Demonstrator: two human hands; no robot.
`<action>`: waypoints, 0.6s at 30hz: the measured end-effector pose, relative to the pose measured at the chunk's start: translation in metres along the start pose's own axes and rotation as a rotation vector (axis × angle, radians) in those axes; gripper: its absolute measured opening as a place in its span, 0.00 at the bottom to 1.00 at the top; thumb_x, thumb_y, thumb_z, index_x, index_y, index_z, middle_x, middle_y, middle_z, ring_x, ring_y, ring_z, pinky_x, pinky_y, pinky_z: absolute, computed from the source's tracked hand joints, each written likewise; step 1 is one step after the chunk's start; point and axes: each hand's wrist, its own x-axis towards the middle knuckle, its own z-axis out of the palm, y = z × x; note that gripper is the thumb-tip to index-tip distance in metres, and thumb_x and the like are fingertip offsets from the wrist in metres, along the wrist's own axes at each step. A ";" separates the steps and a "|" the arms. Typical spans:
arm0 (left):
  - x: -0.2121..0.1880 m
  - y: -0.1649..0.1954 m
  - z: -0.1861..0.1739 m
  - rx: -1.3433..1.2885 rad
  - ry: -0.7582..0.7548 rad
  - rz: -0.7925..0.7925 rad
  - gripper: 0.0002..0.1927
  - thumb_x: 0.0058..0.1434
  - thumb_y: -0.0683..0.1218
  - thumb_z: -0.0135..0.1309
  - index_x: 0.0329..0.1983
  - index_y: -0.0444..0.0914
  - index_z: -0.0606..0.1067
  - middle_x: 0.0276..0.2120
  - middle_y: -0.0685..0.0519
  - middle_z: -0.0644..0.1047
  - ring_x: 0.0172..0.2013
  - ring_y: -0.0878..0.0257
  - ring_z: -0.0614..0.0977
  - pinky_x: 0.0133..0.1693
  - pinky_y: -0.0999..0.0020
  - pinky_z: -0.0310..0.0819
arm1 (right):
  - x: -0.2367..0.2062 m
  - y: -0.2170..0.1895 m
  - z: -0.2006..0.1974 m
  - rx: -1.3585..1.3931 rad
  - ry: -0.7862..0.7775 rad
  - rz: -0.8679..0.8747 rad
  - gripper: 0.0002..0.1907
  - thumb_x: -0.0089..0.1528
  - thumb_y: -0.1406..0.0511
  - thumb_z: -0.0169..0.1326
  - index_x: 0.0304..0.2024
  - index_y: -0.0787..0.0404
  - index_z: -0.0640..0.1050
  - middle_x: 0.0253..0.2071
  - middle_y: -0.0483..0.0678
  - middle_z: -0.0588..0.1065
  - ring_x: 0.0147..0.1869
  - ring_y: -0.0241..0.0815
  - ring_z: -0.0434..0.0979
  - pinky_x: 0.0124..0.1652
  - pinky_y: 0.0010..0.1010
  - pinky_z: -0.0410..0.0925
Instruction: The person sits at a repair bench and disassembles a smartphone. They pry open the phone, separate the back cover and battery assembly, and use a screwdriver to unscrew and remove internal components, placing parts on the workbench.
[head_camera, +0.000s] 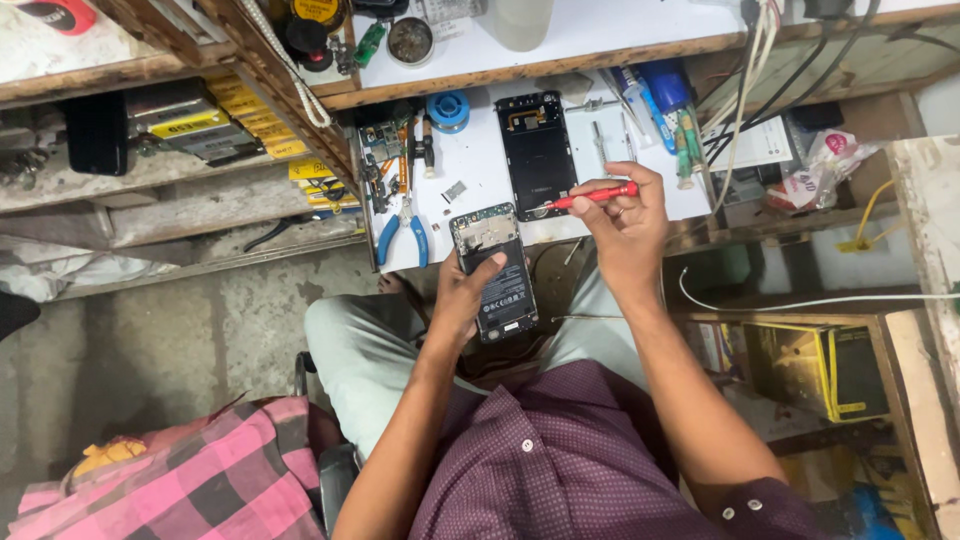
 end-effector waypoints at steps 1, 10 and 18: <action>0.000 -0.001 -0.002 0.006 -0.002 -0.003 0.17 0.63 0.38 0.55 0.56 0.29 0.73 0.42 0.41 0.83 0.39 0.56 0.87 0.40 0.63 0.85 | -0.002 0.002 0.002 0.001 0.013 0.014 0.24 0.67 0.75 0.60 0.62 0.65 0.64 0.47 0.55 0.78 0.49 0.39 0.81 0.51 0.29 0.76; 0.003 -0.016 -0.010 0.005 -0.004 0.024 0.15 0.65 0.36 0.54 0.55 0.29 0.74 0.42 0.41 0.83 0.40 0.56 0.86 0.42 0.63 0.83 | -0.020 0.012 0.012 -0.030 -0.013 -0.008 0.23 0.69 0.75 0.57 0.63 0.66 0.63 0.49 0.56 0.78 0.53 0.41 0.80 0.55 0.31 0.76; 0.003 -0.016 -0.006 -0.037 0.007 0.020 0.16 0.64 0.36 0.54 0.56 0.29 0.73 0.43 0.42 0.83 0.42 0.56 0.87 0.44 0.63 0.84 | -0.037 0.020 0.011 -0.109 -0.046 -0.013 0.17 0.70 0.76 0.55 0.58 0.68 0.66 0.51 0.58 0.79 0.54 0.41 0.81 0.54 0.28 0.74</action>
